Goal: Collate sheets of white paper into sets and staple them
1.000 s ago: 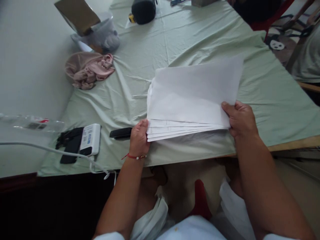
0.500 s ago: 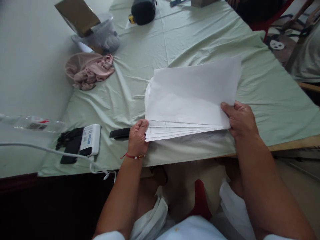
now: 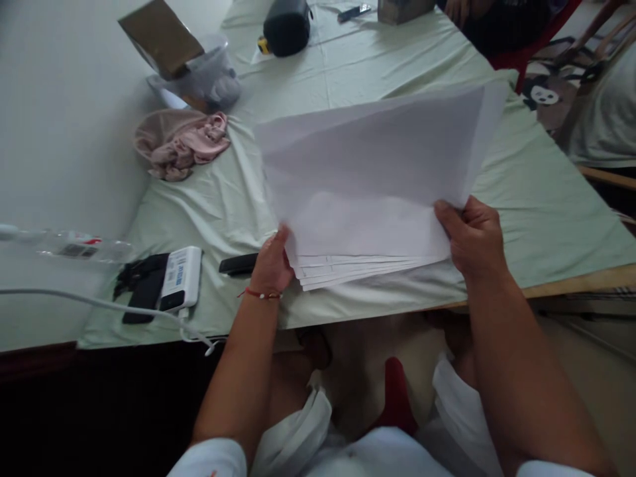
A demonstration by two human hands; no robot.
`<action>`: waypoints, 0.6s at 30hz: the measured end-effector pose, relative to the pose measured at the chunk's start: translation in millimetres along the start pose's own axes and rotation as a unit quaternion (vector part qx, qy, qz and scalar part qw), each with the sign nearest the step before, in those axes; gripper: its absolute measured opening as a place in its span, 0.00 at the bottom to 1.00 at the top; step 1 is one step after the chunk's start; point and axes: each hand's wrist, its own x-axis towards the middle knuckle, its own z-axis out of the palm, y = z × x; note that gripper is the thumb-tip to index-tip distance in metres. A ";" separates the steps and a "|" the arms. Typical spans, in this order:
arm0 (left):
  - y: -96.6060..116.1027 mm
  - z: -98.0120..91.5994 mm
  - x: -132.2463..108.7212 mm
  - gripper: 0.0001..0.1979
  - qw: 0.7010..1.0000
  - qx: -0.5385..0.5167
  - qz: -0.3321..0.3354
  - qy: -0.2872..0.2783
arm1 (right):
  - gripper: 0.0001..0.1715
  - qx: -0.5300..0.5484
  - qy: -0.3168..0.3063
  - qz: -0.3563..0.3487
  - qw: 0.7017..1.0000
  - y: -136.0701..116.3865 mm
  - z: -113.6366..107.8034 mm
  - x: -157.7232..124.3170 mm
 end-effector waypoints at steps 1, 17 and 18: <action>2.9 0.6 1.2 0.26 1.000 0.012 0.005 -0.005 | 0.15 0.001 -0.007 -0.011 1.000 0.9 -1.4 0.0; 10.8 -20.4 0.2 0.18 0.980 0.129 0.151 -0.022 | 0.29 -0.055 -0.074 0.093 0.991 -14.2 -14.2 -8.6; 9.8 -21.7 3.6 0.18 0.979 0.139 0.145 -0.020 | 0.27 -0.054 -0.081 0.096 0.991 -14.4 -14.0 -9.3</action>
